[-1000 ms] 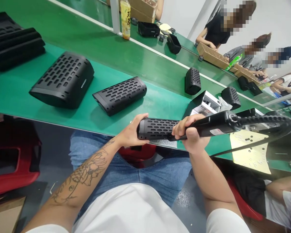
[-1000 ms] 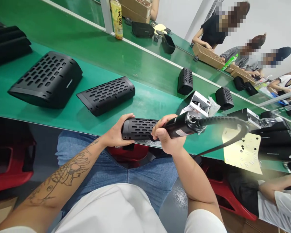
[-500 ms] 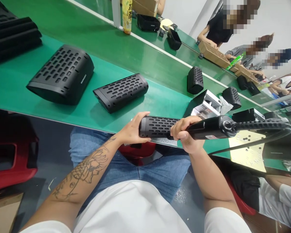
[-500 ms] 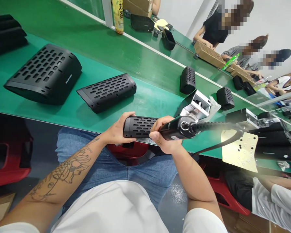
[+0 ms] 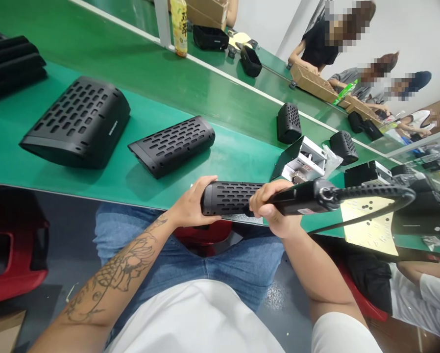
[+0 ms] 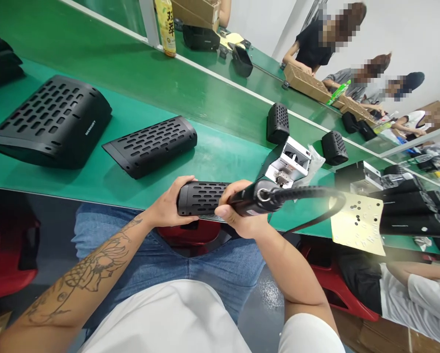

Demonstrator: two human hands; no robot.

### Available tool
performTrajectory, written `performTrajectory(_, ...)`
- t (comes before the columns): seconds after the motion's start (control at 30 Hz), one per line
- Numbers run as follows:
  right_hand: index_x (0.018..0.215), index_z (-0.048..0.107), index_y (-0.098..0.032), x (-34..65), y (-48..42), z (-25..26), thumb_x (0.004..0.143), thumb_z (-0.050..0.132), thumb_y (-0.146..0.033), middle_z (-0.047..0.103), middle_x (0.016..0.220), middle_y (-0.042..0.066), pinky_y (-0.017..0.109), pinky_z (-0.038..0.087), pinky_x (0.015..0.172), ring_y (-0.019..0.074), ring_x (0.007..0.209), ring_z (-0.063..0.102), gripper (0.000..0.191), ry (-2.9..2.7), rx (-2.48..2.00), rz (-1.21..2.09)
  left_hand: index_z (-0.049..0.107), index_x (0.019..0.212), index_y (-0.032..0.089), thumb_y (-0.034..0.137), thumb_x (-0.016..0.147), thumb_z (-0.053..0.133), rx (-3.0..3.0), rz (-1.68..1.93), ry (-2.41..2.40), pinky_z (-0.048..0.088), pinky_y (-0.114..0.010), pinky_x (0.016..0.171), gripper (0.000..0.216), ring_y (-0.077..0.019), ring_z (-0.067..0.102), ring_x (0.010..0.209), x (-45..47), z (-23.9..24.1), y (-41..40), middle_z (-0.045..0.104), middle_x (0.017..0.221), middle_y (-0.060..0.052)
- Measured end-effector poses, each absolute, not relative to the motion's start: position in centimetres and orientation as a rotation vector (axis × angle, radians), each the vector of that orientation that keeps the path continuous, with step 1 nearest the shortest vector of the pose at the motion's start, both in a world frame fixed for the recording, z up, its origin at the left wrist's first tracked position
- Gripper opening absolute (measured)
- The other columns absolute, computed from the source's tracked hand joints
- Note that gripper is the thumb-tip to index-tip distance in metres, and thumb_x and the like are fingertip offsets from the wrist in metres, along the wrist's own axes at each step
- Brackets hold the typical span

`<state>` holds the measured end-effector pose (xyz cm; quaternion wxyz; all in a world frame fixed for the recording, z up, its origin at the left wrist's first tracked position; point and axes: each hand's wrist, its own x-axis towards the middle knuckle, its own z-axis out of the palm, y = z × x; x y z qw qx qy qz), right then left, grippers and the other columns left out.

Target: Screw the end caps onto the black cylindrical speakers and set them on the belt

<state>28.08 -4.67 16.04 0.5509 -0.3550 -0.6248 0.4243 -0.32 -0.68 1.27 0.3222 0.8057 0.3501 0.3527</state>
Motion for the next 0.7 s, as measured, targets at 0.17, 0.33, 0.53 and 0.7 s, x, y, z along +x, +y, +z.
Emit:
performTrajectory(0.17,0.104,0.073,-0.031,34.3,-0.2,17.9,0.099,0.104,-0.066,0.063,0.064,-0.011,0.036,0.064,0.055,0.0166,0.048,0.063,0.046,-1.211,-0.987,0.475,0.029,0.194,0.028,0.049,0.091,0.107,2.16,0.947,0.925,0.061,-0.069,0.144,0.131,-0.0498,0.07,0.172,-0.3,1.0,-0.8,0.061,0.185,-0.025)
performTrajectory(0.33,0.091,0.068,-0.03,42.6,5.4,16.9,0.093,0.103,-0.068,0.065,0.068,-0.008,0.035,0.056,0.051,0.0172,0.05,0.065,0.053,-0.964,-1.194,-0.004,0.03,0.195,0.032,0.048,0.088,0.112,2.183,0.989,0.92,0.065,-0.069,0.141,0.136,-0.0511,0.073,0.169,-0.1,0.3,-0.8,0.062,0.185,-0.024)
performTrajectory(0.53,0.092,0.067,-0.029,43.8,4.3,15.3,0.096,0.099,-0.068,0.06,0.061,-0.012,0.034,0.062,0.058,0.0153,0.05,0.063,0.051,-0.985,-1.165,0.104,0.031,0.195,0.034,0.05,0.089,0.111,2.168,1.011,0.902,0.066,-0.068,0.141,0.133,-0.0509,0.072,0.17,0.0,0.0,-0.6,0.061,0.187,-0.022)
performTrajectory(0.7,0.096,0.071,-0.029,39.0,0.6,18.2,0.096,0.105,-0.065,0.06,0.06,-0.013,0.034,0.06,0.051,0.0153,0.044,0.059,0.05,-1.008,-0.968,0.225,0.029,0.195,0.035,0.052,0.089,0.111,2.143,0.966,0.882,0.066,-0.067,0.14,0.136,-0.0511,0.072,0.171,0.1,0.3,-0.5,0.058,0.19,-0.023)
